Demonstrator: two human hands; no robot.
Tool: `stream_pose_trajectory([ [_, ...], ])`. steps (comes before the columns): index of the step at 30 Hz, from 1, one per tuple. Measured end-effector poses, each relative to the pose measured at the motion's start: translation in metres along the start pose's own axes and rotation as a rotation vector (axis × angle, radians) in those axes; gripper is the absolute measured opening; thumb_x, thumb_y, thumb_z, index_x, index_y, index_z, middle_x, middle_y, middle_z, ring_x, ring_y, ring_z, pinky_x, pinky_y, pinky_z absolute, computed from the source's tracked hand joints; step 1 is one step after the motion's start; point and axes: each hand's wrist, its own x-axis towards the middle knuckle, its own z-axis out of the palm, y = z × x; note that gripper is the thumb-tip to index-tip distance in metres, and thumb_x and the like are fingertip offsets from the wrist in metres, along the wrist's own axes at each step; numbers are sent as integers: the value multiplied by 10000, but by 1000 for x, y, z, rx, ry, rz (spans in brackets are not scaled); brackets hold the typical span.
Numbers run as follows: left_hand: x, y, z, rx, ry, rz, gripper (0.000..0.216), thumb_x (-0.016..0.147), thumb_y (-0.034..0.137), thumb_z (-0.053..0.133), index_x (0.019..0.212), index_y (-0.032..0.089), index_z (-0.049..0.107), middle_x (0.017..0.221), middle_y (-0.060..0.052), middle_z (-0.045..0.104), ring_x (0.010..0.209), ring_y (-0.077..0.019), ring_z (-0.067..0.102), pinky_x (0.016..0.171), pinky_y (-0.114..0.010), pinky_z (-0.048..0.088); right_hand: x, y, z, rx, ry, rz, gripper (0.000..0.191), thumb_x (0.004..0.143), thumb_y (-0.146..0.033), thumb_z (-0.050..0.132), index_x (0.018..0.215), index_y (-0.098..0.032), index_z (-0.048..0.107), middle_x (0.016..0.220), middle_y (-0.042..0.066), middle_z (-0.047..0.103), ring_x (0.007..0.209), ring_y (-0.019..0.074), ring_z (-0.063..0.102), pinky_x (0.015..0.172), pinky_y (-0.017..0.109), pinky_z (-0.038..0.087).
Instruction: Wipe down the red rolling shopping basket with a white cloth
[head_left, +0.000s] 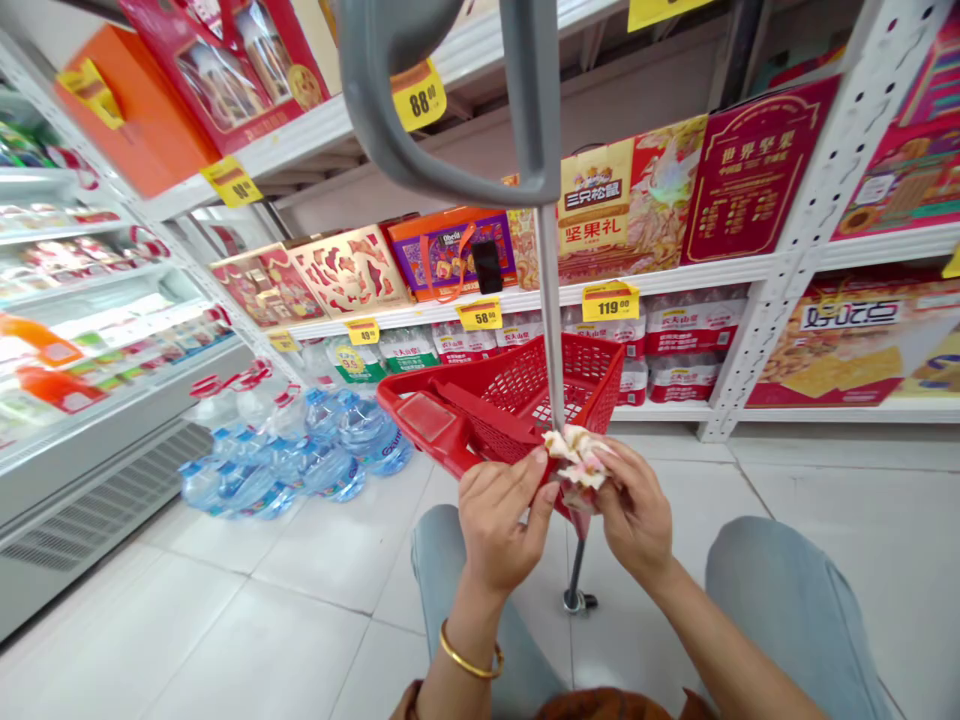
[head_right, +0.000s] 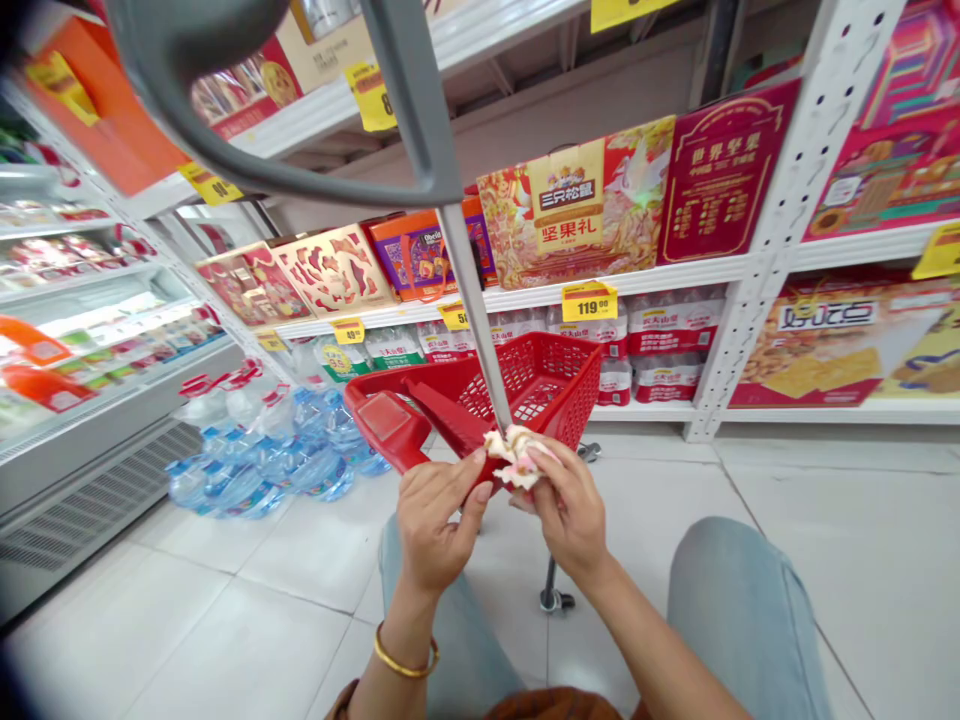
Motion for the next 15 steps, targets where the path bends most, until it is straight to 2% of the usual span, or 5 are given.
stream_pose_trajectory([
  [4, 2, -4, -5, -39, 25, -46, 154, 849, 164, 640, 976, 219, 709, 897, -14, 774, 708, -143, 653, 709, -330, 456, 18, 7, 3, 66, 71, 38, 420, 876, -131, 571, 1253, -317, 580, 1170, 61, 657, 1104, 210, 630, 896, 384, 558],
  [8, 4, -7, -11, -54, 15, -90, 151, 846, 144, 627, 943, 222, 712, 888, -5, 775, 684, -138, 648, 686, -331, 452, 37, 13, 15, 170, 90, 49, 441, 856, -126, 595, 1256, -310, 576, 1213, 66, 628, 1141, 223, 605, 924, 401, 541],
  [15, 7, -11, -18, -70, -12, -151, 151, 850, 149, 595, 919, 224, 707, 867, -7, 776, 668, -142, 648, 684, -345, 447, 73, 8, 37, 269, 72, -7, 387, 869, -192, 576, 1235, -317, 567, 1336, 89, 526, 1232, 294, 550, 972, 525, 527],
])
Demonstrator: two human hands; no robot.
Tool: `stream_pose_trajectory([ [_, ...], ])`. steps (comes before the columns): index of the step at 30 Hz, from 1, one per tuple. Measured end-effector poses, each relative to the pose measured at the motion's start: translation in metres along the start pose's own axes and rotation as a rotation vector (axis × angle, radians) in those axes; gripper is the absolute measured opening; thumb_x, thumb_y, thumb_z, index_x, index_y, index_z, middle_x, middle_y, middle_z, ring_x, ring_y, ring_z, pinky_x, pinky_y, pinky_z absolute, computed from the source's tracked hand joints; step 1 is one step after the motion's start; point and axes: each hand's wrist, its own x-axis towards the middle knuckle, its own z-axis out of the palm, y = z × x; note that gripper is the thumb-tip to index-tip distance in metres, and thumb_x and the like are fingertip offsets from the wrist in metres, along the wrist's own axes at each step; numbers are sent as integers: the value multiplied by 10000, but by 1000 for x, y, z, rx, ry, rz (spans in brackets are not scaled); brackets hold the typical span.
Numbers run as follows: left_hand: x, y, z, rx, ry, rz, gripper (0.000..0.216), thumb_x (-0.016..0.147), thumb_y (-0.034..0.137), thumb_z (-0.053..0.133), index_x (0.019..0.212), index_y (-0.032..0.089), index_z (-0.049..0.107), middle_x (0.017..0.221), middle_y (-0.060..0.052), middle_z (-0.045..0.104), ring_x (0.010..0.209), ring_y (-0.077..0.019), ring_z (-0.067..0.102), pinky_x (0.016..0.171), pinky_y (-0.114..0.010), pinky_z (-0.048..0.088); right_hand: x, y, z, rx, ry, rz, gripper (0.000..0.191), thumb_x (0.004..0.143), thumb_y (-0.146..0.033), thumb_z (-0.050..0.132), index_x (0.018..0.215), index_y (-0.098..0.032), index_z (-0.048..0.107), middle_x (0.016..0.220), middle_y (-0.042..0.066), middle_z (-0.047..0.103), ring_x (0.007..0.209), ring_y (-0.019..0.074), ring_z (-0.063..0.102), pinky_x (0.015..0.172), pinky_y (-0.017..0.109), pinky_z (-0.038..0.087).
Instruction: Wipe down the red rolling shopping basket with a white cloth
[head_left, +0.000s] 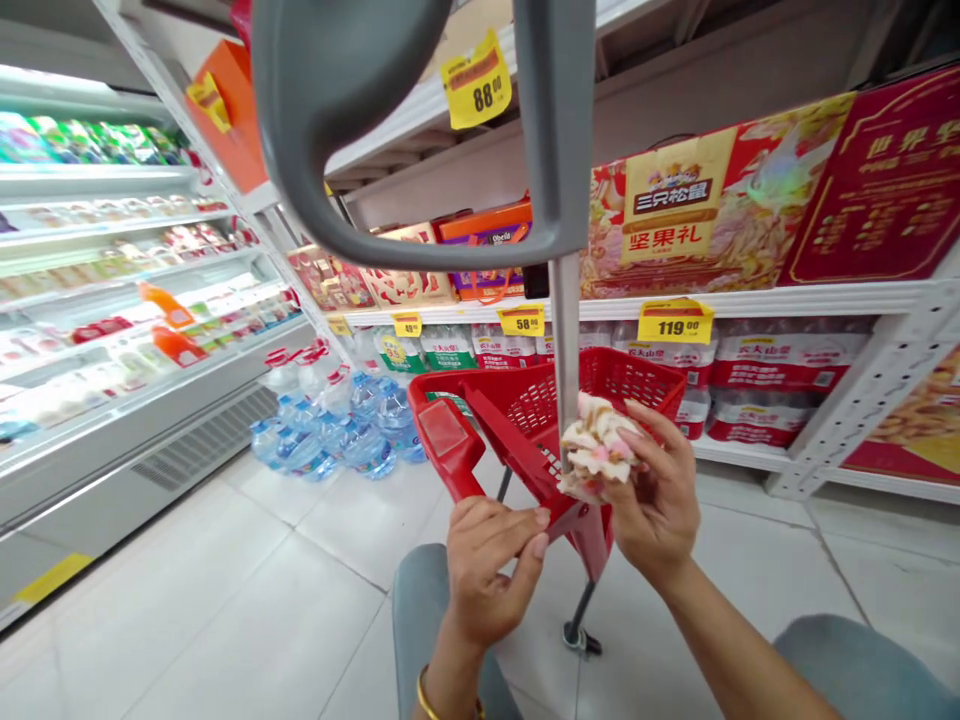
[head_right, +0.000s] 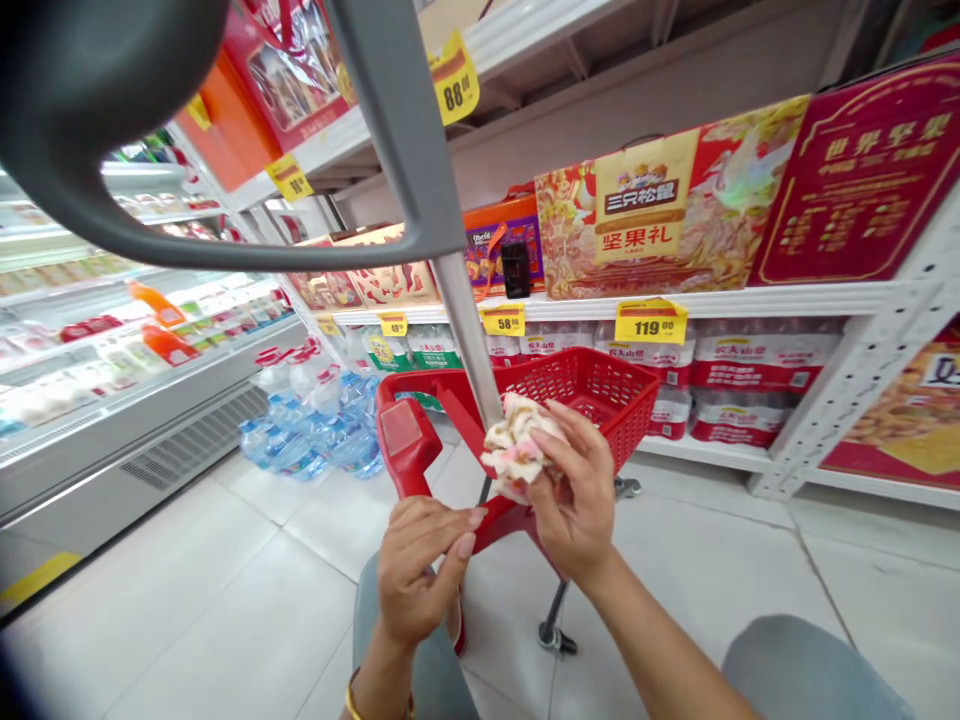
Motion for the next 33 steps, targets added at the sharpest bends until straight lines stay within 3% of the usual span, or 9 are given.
stream_pose_trajectory([
  [7, 4, -6, -1, 13, 9, -44, 175, 887, 185, 551, 870, 230, 720, 777, -7, 767, 612, -139, 625, 669, -349, 452, 52, -17, 22, 61, 26, -96, 402, 918, -245, 526, 1302, -363, 509, 1479, 63, 372, 1310, 343, 486, 1035, 601, 463],
  [11, 5, -11, -5, 22, -26, -37, 181, 899, 220, 544, 881, 228, 724, 760, -15, 760, 631, -145, 624, 697, -356, 468, 73, -27, 36, -13, -85, -168, 455, 920, -277, 535, 1363, -365, 480, 1499, 42, 397, 1362, 321, 427, 1081, 553, 430],
  [14, 7, -14, -9, 26, -44, -17, 185, 900, 213, 541, 885, 219, 724, 761, -21, 757, 638, -148, 616, 709, -364, 467, 75, -31, 45, -48, -129, -212, 473, 924, -234, 523, 1382, -346, 483, 1492, 43, 431, 1356, 276, 444, 1092, 478, 437],
  [23, 18, -22, -18, 127, -191, 201, 220, 906, 246, 522, 1009, 172, 702, 893, -87, 765, 736, -175, 694, 702, -333, 553, 52, -21, 53, -109, 0, -166, 456, 915, -204, 517, 1364, -282, 521, 1455, 95, 484, 1288, 226, 528, 1025, 374, 488],
  [26, 38, -24, -24, 254, -37, 329, 219, 905, 199, 511, 1017, 150, 694, 921, -104, 759, 812, -199, 709, 756, -349, 579, 44, -16, 55, -129, 4, -154, 462, 905, -194, 526, 1360, -279, 524, 1443, 99, 498, 1279, 212, 537, 1034, 382, 485],
  [28, 61, -24, -31, 298, 35, 453, 267, 908, 164, 500, 1122, 145, 659, 1047, -115, 742, 981, -213, 692, 900, -377, 559, 38, -13, 56, -136, 5, -149, 463, 902, -191, 532, 1357, -278, 526, 1434, 101, 508, 1281, 208, 535, 1048, 395, 476],
  [31, 100, -25, -40, 367, 15, 626, 395, 928, 153, 476, 1320, 147, 527, 1337, -124, 602, 1320, -239, 485, 1093, -441, 434, 26, -9, 57, -128, -10, -146, 482, 904, -187, 538, 1376, -279, 502, 1446, 104, 493, 1308, 212, 507, 1063, 413, 462],
  [33, 125, -26, -44, 402, -45, 714, 430, 950, 127, 423, 1373, 188, 469, 1424, -94, 525, 1400, -216, 362, 1148, -456, 365, 13, -5, 56, -120, -21, -133, 498, 907, -181, 539, 1391, -282, 481, 1461, 106, 474, 1325, 219, 487, 1064, 421, 461],
])
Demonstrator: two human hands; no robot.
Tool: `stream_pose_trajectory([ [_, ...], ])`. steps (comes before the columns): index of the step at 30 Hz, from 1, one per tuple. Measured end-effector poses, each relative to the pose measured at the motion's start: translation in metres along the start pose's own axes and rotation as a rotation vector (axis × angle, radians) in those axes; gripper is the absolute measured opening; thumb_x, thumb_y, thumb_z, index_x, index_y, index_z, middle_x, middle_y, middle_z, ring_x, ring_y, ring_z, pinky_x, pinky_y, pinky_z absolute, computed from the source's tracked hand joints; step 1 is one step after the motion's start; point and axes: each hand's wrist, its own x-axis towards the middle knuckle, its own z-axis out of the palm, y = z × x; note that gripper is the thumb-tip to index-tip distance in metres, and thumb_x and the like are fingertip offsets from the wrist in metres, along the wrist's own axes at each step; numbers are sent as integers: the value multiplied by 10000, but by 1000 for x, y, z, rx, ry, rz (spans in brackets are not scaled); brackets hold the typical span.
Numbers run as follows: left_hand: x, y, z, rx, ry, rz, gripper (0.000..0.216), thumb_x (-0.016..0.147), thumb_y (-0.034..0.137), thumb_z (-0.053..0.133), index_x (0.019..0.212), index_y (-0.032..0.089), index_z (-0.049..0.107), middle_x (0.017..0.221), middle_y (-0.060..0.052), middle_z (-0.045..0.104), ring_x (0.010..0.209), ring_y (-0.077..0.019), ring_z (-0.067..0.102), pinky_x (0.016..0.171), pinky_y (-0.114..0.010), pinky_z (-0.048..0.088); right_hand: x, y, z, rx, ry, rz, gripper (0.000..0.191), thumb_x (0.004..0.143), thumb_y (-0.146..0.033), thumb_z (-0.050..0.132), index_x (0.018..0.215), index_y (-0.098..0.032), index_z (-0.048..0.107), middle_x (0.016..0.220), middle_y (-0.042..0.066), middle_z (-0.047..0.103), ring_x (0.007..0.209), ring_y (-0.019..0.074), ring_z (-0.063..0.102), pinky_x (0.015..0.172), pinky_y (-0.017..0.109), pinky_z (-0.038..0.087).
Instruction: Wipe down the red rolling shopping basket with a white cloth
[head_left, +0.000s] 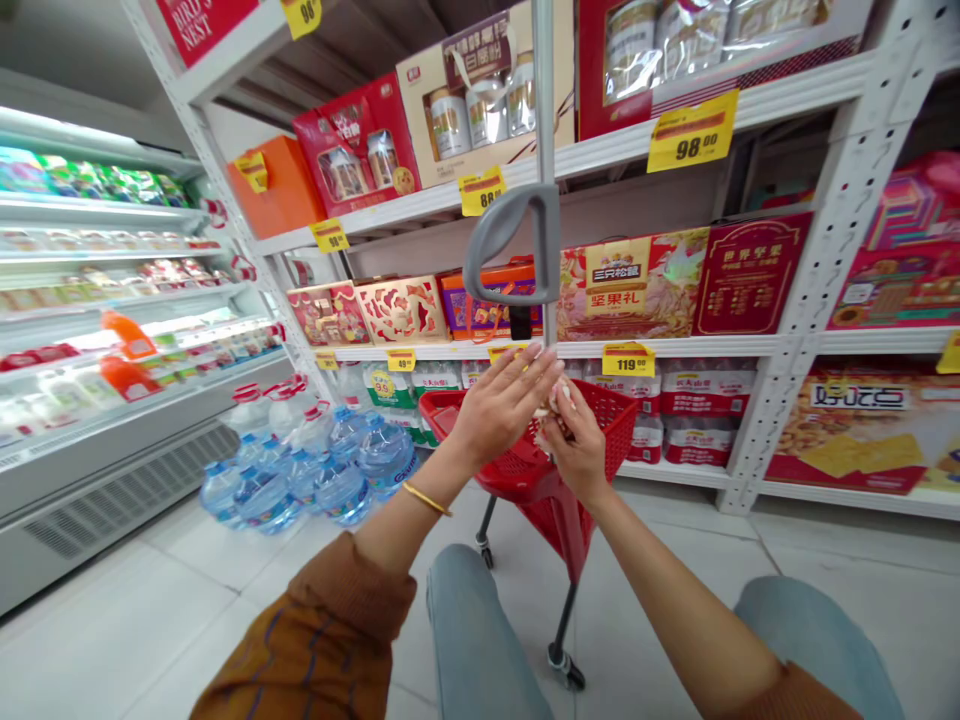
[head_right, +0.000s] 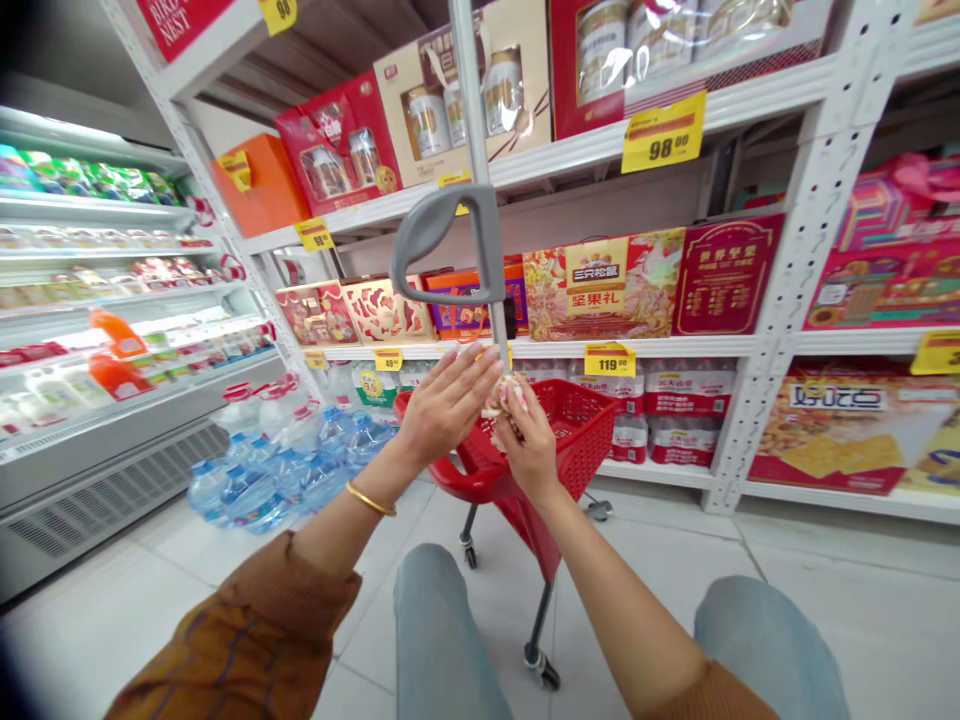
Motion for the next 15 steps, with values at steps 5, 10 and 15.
stream_pose_trajectory([
  [5, 25, -34, 4, -66, -176, 76, 444, 972, 99, 328, 1389, 203, 441, 1476, -79, 461, 1418, -170, 303, 1168, -437, 342, -33, 7, -3, -19, -14, 71, 482, 903, -189, 556, 1373, -282, 504, 1409, 116, 532, 1283, 229, 533, 1042, 445, 484],
  [10, 28, -46, 6, -143, -235, 86, 431, 988, 133, 306, 1387, 221, 443, 1478, -59, 462, 1418, -154, 298, 1175, -428, 333, -3, -4, 0, -11, 65, 103, 449, 917, -240, 553, 1364, -270, 518, 1382, 109, 559, 1278, 222, 536, 1062, 447, 467],
  [15, 25, -49, 13, -100, -129, 164, 454, 999, 143, 311, 1450, 177, 336, 1471, -102, 466, 1431, -169, 256, 1172, -419, 342, 66, -14, 5, -14, 101, -1, 451, 959, -300, 467, 1410, -278, 457, 1438, 71, 506, 1350, 211, 455, 1130, 455, 385],
])
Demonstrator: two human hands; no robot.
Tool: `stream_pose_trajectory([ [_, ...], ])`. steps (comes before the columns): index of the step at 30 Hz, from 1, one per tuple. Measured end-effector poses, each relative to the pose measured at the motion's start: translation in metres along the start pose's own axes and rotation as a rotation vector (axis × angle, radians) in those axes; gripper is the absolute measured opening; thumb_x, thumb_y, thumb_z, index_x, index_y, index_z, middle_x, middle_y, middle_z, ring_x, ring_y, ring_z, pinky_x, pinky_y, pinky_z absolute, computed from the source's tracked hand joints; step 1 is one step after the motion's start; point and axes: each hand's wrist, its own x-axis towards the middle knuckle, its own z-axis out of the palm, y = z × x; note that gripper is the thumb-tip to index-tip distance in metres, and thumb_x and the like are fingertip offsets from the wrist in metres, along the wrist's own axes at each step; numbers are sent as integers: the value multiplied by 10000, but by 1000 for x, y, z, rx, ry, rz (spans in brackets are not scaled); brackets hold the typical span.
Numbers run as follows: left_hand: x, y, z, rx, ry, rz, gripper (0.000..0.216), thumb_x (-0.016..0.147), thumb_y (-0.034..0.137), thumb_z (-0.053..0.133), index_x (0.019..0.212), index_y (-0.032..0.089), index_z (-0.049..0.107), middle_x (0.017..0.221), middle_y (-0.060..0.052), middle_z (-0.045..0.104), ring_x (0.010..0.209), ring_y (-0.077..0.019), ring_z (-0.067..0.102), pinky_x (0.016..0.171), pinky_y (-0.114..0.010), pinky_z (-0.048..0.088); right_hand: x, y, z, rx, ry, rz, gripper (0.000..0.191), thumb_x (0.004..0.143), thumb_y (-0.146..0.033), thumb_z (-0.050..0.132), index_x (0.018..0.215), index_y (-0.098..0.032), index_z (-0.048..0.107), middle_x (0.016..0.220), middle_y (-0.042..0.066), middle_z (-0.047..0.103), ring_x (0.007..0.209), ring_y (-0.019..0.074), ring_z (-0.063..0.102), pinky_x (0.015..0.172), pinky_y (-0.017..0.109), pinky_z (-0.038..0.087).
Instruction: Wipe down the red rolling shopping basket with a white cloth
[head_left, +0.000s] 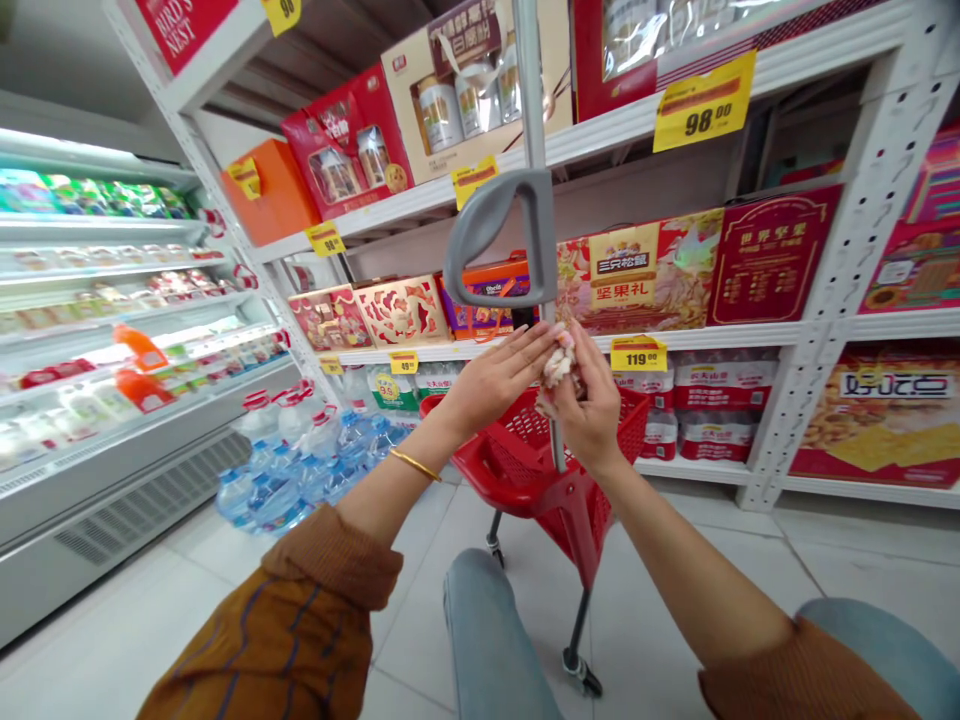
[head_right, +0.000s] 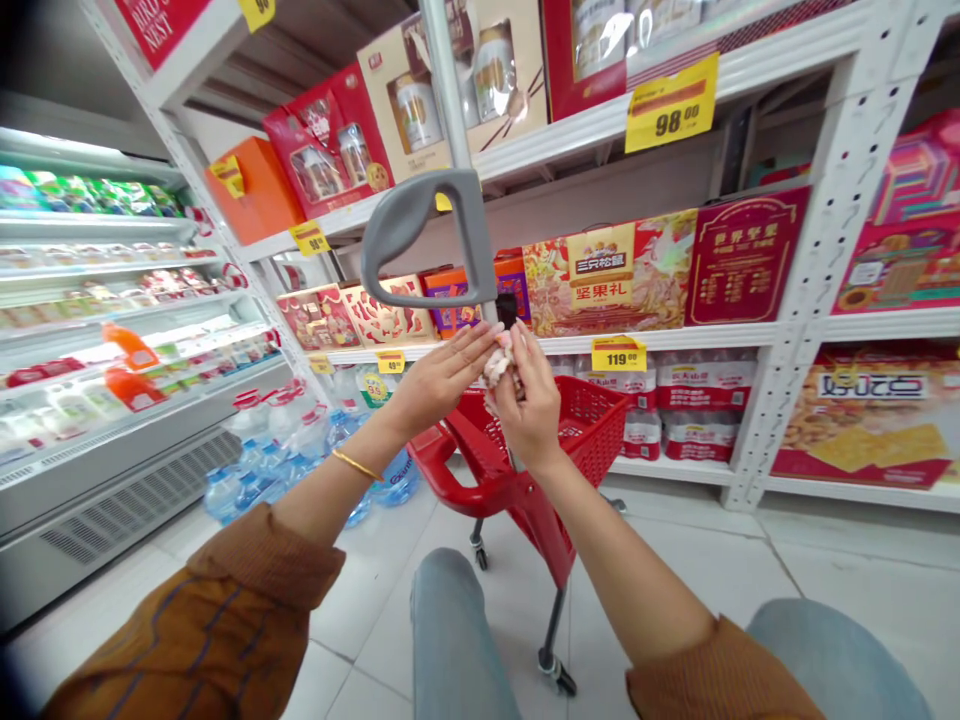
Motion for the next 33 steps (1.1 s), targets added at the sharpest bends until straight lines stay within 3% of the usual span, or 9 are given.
stream_pose_trajectory([
  [3, -1, -1, 5, 45, 53, 51, 482, 993, 107, 298, 1474, 139, 280, 1458, -128, 476, 1440, -178, 222, 1172, -414, 342, 7, 7, 3, -4, -43, -26, 457, 974, -342, 425, 1424, -262, 439, 1422, 77, 523, 1340, 212, 466, 1127, 441, 391],
  [10, -3, 4, 15, 51, 18, 53, 515, 1000, 121, 304, 1502, 161, 199, 1513, -119, 389, 1455, -174, 117, 1190, -417, 297, -33, 20, -2, 14, -116, 85, 502, 964, -356, 464, 1452, -261, 395, 1413, 88, 530, 1304, 221, 503, 1084, 414, 442],
  [21, -19, 28, 34, 7, -60, 45, 468, 1004, 125, 286, 1472, 130, 276, 1484, -118, 436, 1451, -169, 122, 1196, -409, 294, -78, 29, -16, 19, -178, 217, 532, 953, -355, 480, 1467, -274, 368, 1434, 94, 505, 1310, 231, 499, 1082, 418, 444],
  [27, -31, 40, 43, 7, -105, 58, 485, 964, 118, 426, 1440, 105, 338, 1511, -143, 379, 1458, -188, 105, 1180, -412, 321, -100, 33, -25, 51, -241, 291, 528, 948, -319, 489, 1462, -277, 376, 1408, 97, 528, 1285, 219, 522, 1054, 389, 467],
  [33, -37, 48, 44, -37, -76, 46, 468, 964, 96, 404, 1429, 85, 349, 1451, -157, 465, 1455, -186, 139, 1159, -413, 363, -113, 41, -34, 103, -298, 409, 459, 935, -354, 487, 1383, -252, 492, 1345, 102, 583, 1240, 244, 555, 1062, 442, 447],
])
